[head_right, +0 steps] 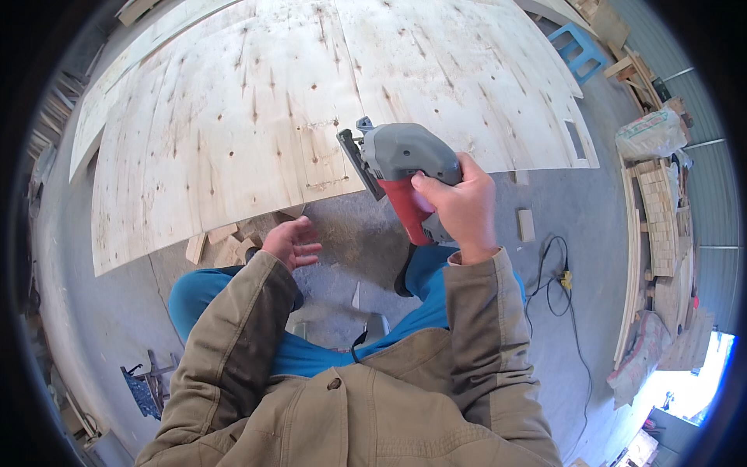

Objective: The person positions a large plywood sheet on supports, then uses a jigsaw to cut a rectangular section from the sheet. The cut piece is removed and set aside.

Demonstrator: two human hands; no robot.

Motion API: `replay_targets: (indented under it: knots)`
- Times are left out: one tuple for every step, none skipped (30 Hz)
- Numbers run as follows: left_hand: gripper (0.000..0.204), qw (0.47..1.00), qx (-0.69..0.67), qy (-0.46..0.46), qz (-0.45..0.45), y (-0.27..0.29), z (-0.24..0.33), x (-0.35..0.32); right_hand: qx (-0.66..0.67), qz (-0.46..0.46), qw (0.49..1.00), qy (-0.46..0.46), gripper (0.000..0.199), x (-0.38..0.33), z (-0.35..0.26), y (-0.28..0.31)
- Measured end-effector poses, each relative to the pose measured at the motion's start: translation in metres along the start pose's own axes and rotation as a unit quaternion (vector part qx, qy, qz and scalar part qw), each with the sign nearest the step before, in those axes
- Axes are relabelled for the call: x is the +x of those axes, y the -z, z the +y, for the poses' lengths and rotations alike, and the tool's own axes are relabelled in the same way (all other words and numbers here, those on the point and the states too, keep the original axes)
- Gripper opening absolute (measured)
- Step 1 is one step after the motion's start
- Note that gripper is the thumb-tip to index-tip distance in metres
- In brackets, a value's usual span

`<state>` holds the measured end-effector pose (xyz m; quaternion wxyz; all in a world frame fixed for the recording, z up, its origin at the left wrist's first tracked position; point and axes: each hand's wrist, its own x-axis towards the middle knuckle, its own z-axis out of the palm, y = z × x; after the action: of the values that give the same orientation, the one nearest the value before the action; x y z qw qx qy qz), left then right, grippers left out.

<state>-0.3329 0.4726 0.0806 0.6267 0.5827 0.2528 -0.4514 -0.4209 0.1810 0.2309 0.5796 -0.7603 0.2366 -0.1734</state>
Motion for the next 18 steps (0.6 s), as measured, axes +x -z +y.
replay_targets:
  knots:
    - [0.042,0.995,0.075,-0.061,-0.037,-0.002,0.003,-0.013,0.013,-0.009,1.000,0.001,0.029,0.001,0.001,0.001]
    - [0.040,0.978,0.149,-0.125,-0.081,-0.006,0.006,-0.027,0.018,-0.008,1.000,-0.002,0.029,0.001,0.001,0.002]
    - [0.037,0.950,0.232,-0.176,-0.117,-0.010,0.009,-0.040,0.022,-0.005,1.000,-0.007,0.030,0.001,0.002,0.004]
    - [0.035,0.867,0.363,-0.334,-0.074,-0.011,0.012,-0.054,0.009,-0.006,1.000,-0.004,0.030,0.001,0.003,0.006]
    - [0.033,0.740,0.482,-0.468,-0.016,-0.009,0.017,-0.068,-0.004,-0.009,1.000,0.001,0.030,0.003,0.004,0.007]
    - [0.031,0.556,0.575,-0.598,0.054,-0.008,0.019,-0.080,-0.018,-0.009,1.000,0.001,0.030,0.001,0.005,0.008]
    - [0.039,0.603,0.549,-0.578,-0.001,-0.008,0.025,-0.090,-0.015,-0.013,1.000,0.001,0.030,-0.001,0.006,0.008]
    - [0.047,0.622,0.522,-0.583,-0.039,-0.005,0.036,-0.098,-0.010,-0.014,1.000,0.009,0.030,0.000,0.006,0.007]
    - [0.054,0.654,0.480,-0.582,-0.064,-0.006,0.042,-0.107,-0.005,-0.015,1.000,0.019,0.031,0.001,0.007,0.006]
    - [0.062,0.682,0.436,-0.580,-0.089,-0.006,0.050,-0.116,-0.009,-0.015,1.000,0.014,0.031,0.002,0.007,0.007]
    - [0.068,0.722,0.378,-0.570,-0.103,-0.005,0.052,-0.132,-0.013,-0.013,1.000,0.009,0.031,0.002,0.007,0.007]
    - [0.075,0.757,0.318,-0.558,-0.119,-0.006,0.055,-0.149,-0.018,-0.011,1.000,0.005,0.031,0.003,0.007,0.008]
    - [0.079,0.759,0.225,-0.586,-0.176,-0.010,0.060,-0.165,-0.013,-0.005,1.000,0.002,0.030,0.005,0.006,0.009]
    - [0.084,0.751,0.135,-0.604,-0.230,-0.013,0.064,-0.184,-0.003,-0.001,1.000,-0.003,0.030,0.006,0.005,0.008]
    - [0.089,0.732,0.077,-0.627,-0.255,-0.017,0.065,-0.206,0.008,0.001,1.000,-0.016,0.030,0.005,0.005,0.006]
    - [0.080,0.690,0.044,-0.661,-0.292,-0.019,0.070,-0.227,-0.013,0.005,1.000,-0.003,0.030,0.007,0.003,0.005]
    - [0.070,0.704,0.013,-0.642,-0.303,-0.021,0.074,-0.247,0.004,0.001,1.000,0.005,0.030,0.007,0.002,0.003]
    - [0.058,0.705,-0.013,-0.614,-0.354,-0.019,0.085,-0.267,0.009,-0.003,1.000,0.003,0.030,0.007,0.001,0.003]
